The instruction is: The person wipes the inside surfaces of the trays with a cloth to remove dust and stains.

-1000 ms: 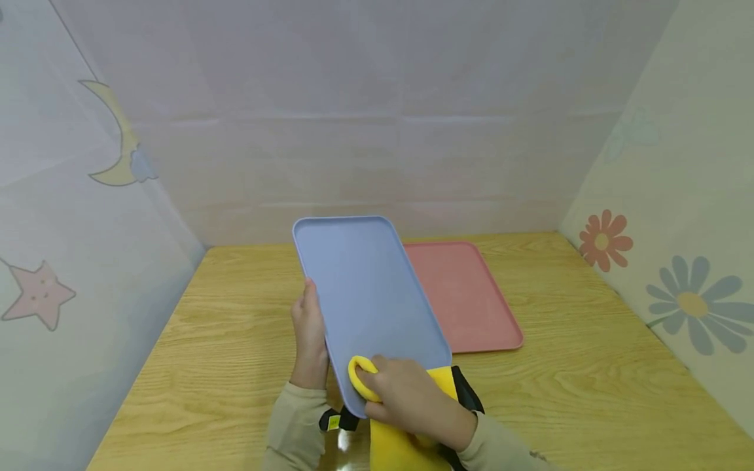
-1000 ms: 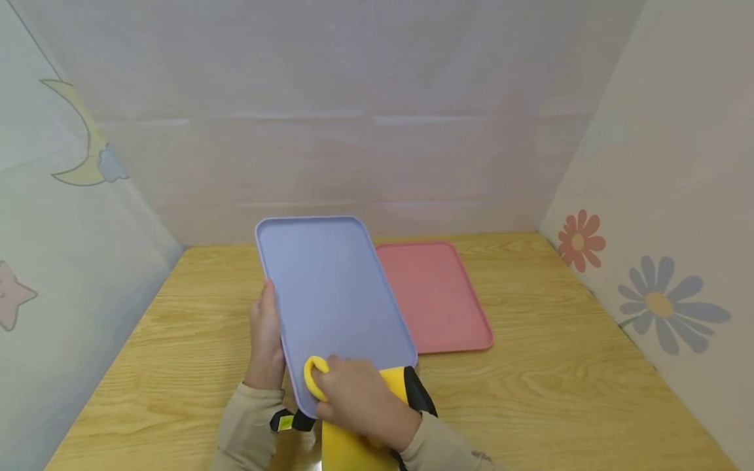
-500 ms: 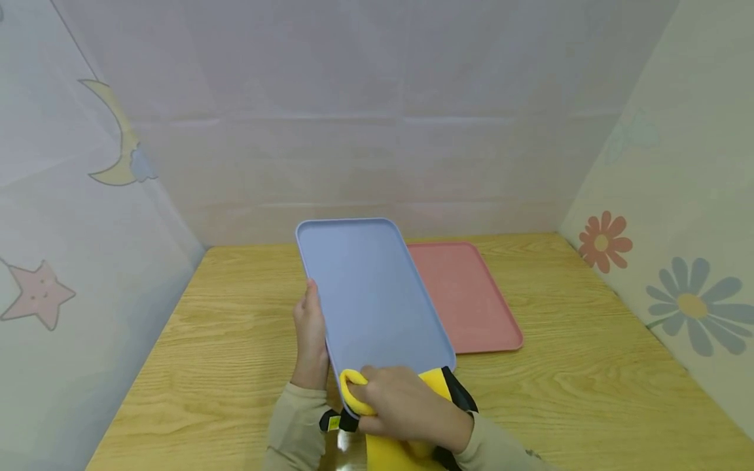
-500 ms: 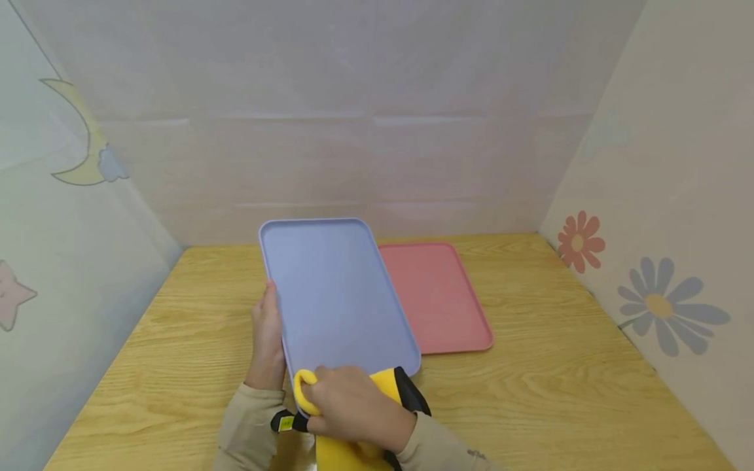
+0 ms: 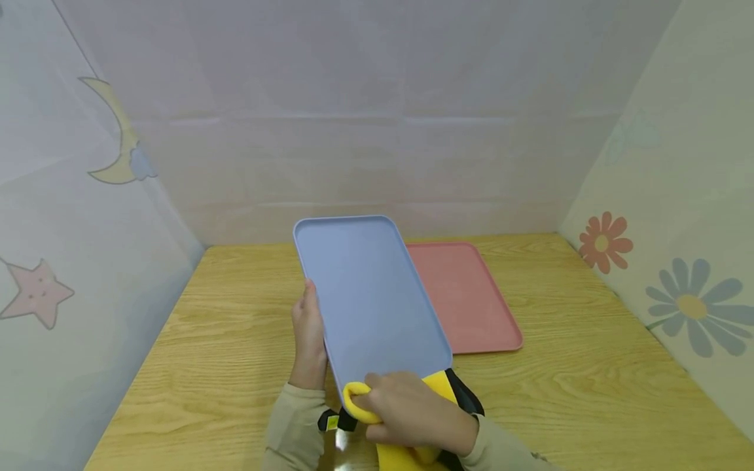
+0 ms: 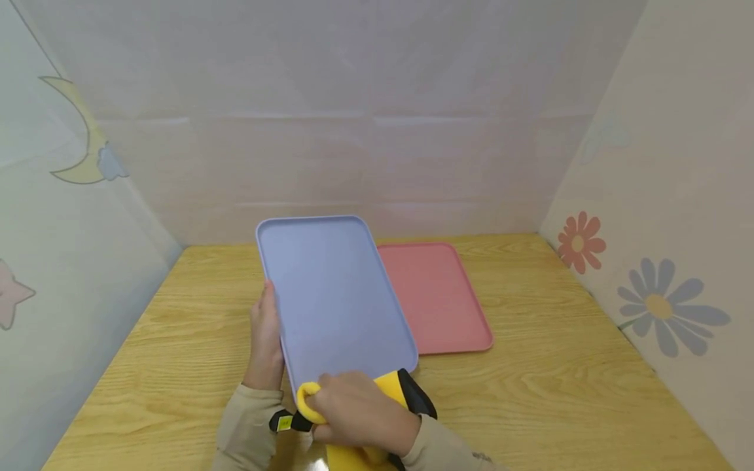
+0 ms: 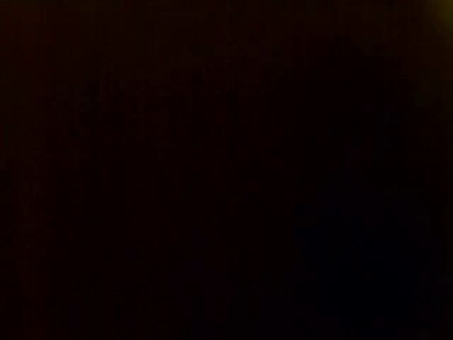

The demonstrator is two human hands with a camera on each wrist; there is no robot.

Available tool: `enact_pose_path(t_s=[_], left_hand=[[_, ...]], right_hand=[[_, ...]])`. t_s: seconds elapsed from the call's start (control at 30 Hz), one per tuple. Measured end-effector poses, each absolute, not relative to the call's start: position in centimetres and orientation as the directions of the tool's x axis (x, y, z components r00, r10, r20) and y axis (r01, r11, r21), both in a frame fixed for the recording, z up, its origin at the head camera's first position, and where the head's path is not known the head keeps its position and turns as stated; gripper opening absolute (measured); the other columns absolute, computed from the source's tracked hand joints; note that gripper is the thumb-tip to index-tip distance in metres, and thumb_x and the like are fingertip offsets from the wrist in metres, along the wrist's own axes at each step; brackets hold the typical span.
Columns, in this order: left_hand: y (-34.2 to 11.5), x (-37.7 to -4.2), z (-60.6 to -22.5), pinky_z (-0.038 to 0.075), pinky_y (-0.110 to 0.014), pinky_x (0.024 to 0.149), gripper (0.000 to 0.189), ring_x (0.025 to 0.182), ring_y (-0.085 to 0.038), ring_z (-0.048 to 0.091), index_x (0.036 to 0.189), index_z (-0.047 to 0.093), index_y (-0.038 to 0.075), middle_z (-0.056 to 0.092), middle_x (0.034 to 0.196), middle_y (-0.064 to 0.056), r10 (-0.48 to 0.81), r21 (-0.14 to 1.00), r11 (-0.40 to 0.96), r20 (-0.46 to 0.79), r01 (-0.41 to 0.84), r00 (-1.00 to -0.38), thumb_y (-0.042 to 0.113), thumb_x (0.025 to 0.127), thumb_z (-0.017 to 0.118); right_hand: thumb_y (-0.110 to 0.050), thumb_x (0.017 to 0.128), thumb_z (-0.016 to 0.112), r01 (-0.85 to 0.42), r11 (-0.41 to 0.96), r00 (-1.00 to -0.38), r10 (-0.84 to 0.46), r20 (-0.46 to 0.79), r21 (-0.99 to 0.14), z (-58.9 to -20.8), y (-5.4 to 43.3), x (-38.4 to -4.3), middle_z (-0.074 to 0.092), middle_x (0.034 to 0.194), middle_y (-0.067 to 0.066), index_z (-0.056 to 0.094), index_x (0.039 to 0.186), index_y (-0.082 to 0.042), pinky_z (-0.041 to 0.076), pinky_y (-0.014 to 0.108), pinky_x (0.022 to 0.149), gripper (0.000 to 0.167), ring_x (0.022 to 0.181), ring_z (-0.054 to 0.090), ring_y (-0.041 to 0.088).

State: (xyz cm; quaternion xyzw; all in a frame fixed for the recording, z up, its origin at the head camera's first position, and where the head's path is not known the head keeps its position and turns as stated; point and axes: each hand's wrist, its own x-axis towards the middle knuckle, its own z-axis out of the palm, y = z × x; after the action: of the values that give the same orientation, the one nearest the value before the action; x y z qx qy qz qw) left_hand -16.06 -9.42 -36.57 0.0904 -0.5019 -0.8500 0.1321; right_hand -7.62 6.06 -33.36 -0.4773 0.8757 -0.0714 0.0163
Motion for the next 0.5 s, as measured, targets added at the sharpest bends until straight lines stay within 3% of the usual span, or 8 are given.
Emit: enact_pose_path(t_s=[0.2, 0.5], left_hand=[[-9.6, -16.1, -36.4, 0.043, -0.023, 0.053, 0.039, 0.060, -0.010, 0.052, 0.083, 0.059, 0.005, 0.056, 0.069, -0.002, -0.356, 0.901, -0.413, -0.025, 0.133, -0.934, 0.037, 0.095, 0.040], [-9.9, -16.1, -36.1, 0.042, -0.023, 0.052, 0.038, 0.059, -0.010, 0.051, 0.081, 0.058, 0.006, 0.054, 0.067, -0.002, -0.342, 0.895, -0.425, -0.023, 0.133, -0.940, 0.036, 0.095, 0.039]], right_hand=[[-0.019, 0.069, 0.069, -0.818, 0.553, -0.558, -0.830, -0.015, -0.160, -33.6, 6.5, -7.8, 0.029, 0.059, -0.008, 0.054, 0.069, -0.019, 0.021, 0.017, 0.041, 0.015, 0.048, 0.025, 0.004], [-0.017, 0.069, 0.068, -0.742, 0.631, -0.637, -0.769, -0.055, -0.229, -34.0, 7.9, -8.6, 0.029, 0.058, -0.007, 0.059, 0.073, -0.017, 0.020, 0.018, 0.041, 0.009, 0.049, 0.026, 0.004]])
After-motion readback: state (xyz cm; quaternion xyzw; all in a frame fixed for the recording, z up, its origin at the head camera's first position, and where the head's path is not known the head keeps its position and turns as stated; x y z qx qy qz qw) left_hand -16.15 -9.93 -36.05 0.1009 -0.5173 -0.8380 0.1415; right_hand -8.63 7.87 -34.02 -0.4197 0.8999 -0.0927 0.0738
